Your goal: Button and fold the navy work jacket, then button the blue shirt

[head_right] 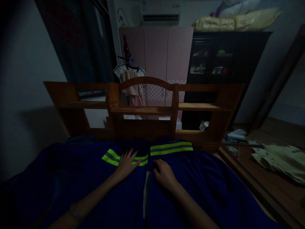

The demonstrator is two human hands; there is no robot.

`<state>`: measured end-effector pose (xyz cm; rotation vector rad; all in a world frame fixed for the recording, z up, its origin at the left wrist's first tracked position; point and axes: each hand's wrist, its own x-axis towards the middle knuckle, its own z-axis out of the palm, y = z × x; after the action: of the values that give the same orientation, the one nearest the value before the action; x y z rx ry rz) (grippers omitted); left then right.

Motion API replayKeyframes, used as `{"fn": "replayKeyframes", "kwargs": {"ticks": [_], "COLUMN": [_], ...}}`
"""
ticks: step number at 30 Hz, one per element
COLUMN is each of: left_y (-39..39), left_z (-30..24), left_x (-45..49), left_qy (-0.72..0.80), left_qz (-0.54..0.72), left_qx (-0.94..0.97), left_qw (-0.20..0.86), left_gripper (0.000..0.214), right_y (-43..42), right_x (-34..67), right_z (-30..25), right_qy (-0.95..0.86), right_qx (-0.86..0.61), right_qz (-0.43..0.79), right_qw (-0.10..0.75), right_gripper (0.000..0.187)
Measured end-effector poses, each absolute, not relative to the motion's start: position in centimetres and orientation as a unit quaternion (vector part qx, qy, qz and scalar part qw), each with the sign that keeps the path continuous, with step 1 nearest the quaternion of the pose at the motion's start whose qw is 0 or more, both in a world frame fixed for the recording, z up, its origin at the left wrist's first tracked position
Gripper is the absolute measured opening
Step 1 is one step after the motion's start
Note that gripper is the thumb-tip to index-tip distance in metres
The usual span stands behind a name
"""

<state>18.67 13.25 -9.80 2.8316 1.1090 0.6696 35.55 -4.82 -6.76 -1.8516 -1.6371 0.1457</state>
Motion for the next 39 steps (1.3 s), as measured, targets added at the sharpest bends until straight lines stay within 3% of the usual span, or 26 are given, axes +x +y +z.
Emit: {"fn": "replayKeyframes", "kwargs": {"ticks": [7, 14, 19, 23, 25, 30, 36, 39], "left_y": [11.4, 8.2, 7.7, 7.9, 8.1, 8.6, 8.3, 8.5], "left_z": [-8.6, -6.1, -5.7, -6.5, -7.0, -7.4, -6.9, -6.3], "left_x": [18.8, 18.5, 18.5, 19.0, 19.2, 19.3, 19.0, 19.3], "left_qy": [0.29, 0.233, 0.187, 0.182, 0.196, 0.19, 0.204, 0.23], "left_qz": [0.293, 0.352, 0.335, 0.3, 0.287, 0.262, 0.271, 0.278], "left_qx": [0.911, 0.905, 0.907, 0.893, 0.888, 0.885, 0.859, 0.814], "left_qw": [0.01, 0.058, 0.173, 0.284, 0.301, 0.336, 0.385, 0.455], "left_gripper": [0.041, 0.021, 0.021, 0.017, 0.016, 0.012, 0.007, 0.006], "right_y": [-4.1, -3.0, -2.9, -3.2, -3.4, -3.7, -4.5, -4.6], "right_x": [35.3, 34.8, 35.9, 37.5, 37.9, 36.8, 35.3, 35.0], "right_z": [-6.4, -5.9, -6.2, -6.3, -6.2, -5.9, -5.3, -5.2], "right_qy": [-0.608, -0.571, -0.563, -0.545, -0.535, -0.603, -0.604, -0.582], "right_qx": [-0.749, -0.786, -0.774, -0.641, -0.582, -0.566, -0.587, -0.585], "right_qz": [0.038, 0.022, 0.052, 0.256, 0.307, 0.24, 0.198, 0.239], "right_qw": [0.26, 0.236, 0.284, 0.475, 0.53, 0.509, 0.501, 0.511], "right_gripper": [0.05, 0.04, 0.043, 0.052, 0.049, 0.028, 0.027, 0.029]}}
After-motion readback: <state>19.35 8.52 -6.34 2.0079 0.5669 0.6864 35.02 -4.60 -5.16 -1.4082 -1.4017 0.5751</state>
